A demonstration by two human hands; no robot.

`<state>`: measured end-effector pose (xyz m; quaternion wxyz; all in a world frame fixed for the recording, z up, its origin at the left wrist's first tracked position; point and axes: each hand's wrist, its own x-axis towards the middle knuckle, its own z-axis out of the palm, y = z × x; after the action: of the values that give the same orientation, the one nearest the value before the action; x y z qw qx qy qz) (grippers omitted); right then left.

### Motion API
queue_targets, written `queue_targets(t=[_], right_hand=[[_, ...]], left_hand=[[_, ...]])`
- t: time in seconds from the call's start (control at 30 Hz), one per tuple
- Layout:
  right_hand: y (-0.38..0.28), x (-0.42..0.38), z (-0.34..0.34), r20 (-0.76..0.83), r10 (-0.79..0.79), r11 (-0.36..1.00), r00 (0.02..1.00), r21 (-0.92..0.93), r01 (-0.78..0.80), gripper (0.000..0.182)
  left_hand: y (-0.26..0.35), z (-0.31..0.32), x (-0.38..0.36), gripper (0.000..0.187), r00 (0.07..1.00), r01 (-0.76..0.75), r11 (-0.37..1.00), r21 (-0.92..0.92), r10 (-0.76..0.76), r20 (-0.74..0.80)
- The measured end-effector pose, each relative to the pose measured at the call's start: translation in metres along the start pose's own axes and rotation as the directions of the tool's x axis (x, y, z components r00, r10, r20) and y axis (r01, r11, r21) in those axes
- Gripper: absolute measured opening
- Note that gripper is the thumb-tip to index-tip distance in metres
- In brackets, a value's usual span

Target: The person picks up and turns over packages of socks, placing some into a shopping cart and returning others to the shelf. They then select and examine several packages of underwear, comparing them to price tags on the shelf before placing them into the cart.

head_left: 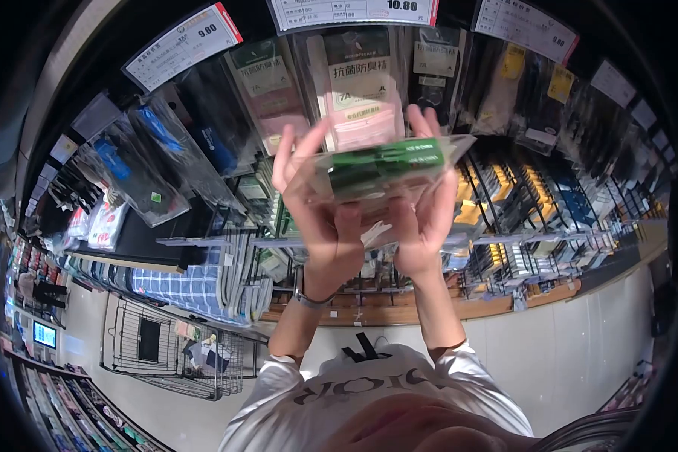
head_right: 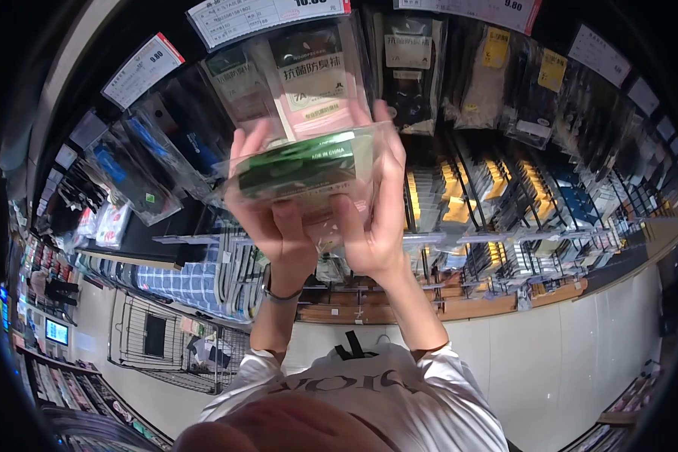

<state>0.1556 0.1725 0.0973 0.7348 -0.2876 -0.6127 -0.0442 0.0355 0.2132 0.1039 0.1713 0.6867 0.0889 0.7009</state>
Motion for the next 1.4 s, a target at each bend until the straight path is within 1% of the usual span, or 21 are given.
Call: queue_targets(t=[0.13,0.17,0.2,0.27,0.33,0.4,0.43,0.53,0.57,0.67,0.7,0.73,0.8,0.87,0.9,0.93,1.03,1.13,1.23,1.33,1.4], right_hand=[[-0.027,-0.014,-0.008,-0.043,0.080,0.989,0.996,0.131,-0.073,0.060],[-0.036,-0.016,-0.009,-0.057,0.157,0.978,0.986,0.147,-0.148,0.060],[-0.043,-0.019,-0.008,-0.066,0.237,0.960,0.969,0.168,-0.223,0.059],[-0.057,-0.021,-0.012,0.008,0.430,0.880,0.903,0.220,-0.421,0.058],[-0.056,-0.020,-0.018,0.062,0.473,0.849,0.879,0.234,-0.474,0.058],[-0.061,-0.015,-0.020,0.075,0.539,0.796,0.839,0.279,-0.537,0.060],[-0.062,-0.014,-0.021,0.089,0.519,0.808,0.850,0.273,-0.522,0.063],[-0.072,-0.007,-0.024,0.104,0.523,0.795,0.846,0.300,-0.528,0.061],[-0.071,-0.007,-0.024,0.100,0.514,0.802,0.852,0.297,-0.519,0.060],[-0.061,0.008,-0.023,0.070,0.502,0.814,0.862,0.299,-0.498,0.057],[-0.058,0.019,-0.019,0.041,0.516,0.809,0.856,0.304,-0.503,0.055],[-0.051,0.030,-0.017,0.014,0.528,0.805,0.849,0.310,-0.506,0.054],[-0.033,0.047,-0.018,0.017,0.455,0.853,0.890,0.279,-0.441,0.052],[-0.022,0.060,-0.019,0.054,0.384,0.882,0.922,0.272,-0.384,0.052],[-0.022,0.065,-0.017,0.050,0.416,0.857,0.908,0.314,-0.410,0.051],[-0.020,0.069,-0.014,0.034,0.390,0.876,0.920,0.293,-0.382,0.051],[-0.010,0.077,-0.008,0.018,0.341,0.909,0.940,0.248,-0.334,0.051],[-0.005,0.083,-0.003,0.018,0.376,0.892,0.926,0.265,-0.367,0.048],[-0.004,0.083,-0.001,0.016,0.321,0.943,0.947,0.091,-0.321,0.044],[-0.001,0.087,-0.006,0.095,0.275,0.958,0.957,0.059,-0.281,0.036],[0.000,0.094,-0.008,0.114,0.235,0.969,0.965,-0.104,-0.224,0.034]], left_hand=[[0.018,-0.030,0.000,0.073,0.967,-0.097,0.986,-0.136,0.126,0.221],[0.030,-0.022,-0.013,0.070,0.990,0.027,0.973,-0.228,0.005,0.140],[0.035,-0.021,-0.012,0.066,0.982,0.146,0.946,-0.289,-0.104,0.159],[0.043,-0.017,-0.010,0.060,0.929,0.368,0.835,-0.409,-0.316,0.191],[0.045,-0.019,-0.002,0.062,0.865,0.501,0.749,-0.434,-0.411,0.289],[0.049,-0.021,0.006,0.064,0.844,0.533,0.722,-0.440,-0.419,0.334],[0.049,-0.021,0.009,0.065,0.836,0.544,0.711,-0.446,-0.418,0.354],[0.049,-0.021,0.006,0.070,0.858,0.499,0.776,-0.385,-0.381,0.345],[0.050,-0.020,0.009,0.067,0.850,0.514,0.762,-0.393,-0.391,0.353],[0.049,-0.013,0.035,0.062,0.799,0.573,0.768,-0.287,-0.447,0.402],[0.041,-0.001,0.039,0.057,0.827,0.558,0.755,-0.344,-0.470,0.309],[0.034,0.004,0.047,0.057,0.848,0.526,0.765,-0.371,-0.441,0.293],[0.022,0.010,0.060,0.057,0.886,0.462,0.781,-0.420,-0.380,0.268],[0.020,0.017,0.064,0.054,0.910,0.415,0.805,-0.424,-0.372,0.184],[0.019,0.019,0.066,0.054,0.917,0.397,0.811,-0.431,-0.369,0.150],[0.017,0.022,0.069,0.053,0.923,0.379,0.815,-0.438,-0.368,0.114],[0.003,0.022,0.079,0.051,0.936,0.352,0.840,-0.414,-0.324,0.137],[-0.003,0.021,0.085,0.050,0.945,0.326,0.862,-0.387,-0.290,0.151],[-0.014,0.021,0.083,0.050,0.947,0.321,0.861,-0.394,-0.292,0.134],[-0.018,0.023,0.079,0.051,0.957,0.289,0.876,-0.387,-0.278,0.087],[-0.018,0.027,0.082,0.052,0.958,0.281,0.869,-0.409,-0.277,0.068]])
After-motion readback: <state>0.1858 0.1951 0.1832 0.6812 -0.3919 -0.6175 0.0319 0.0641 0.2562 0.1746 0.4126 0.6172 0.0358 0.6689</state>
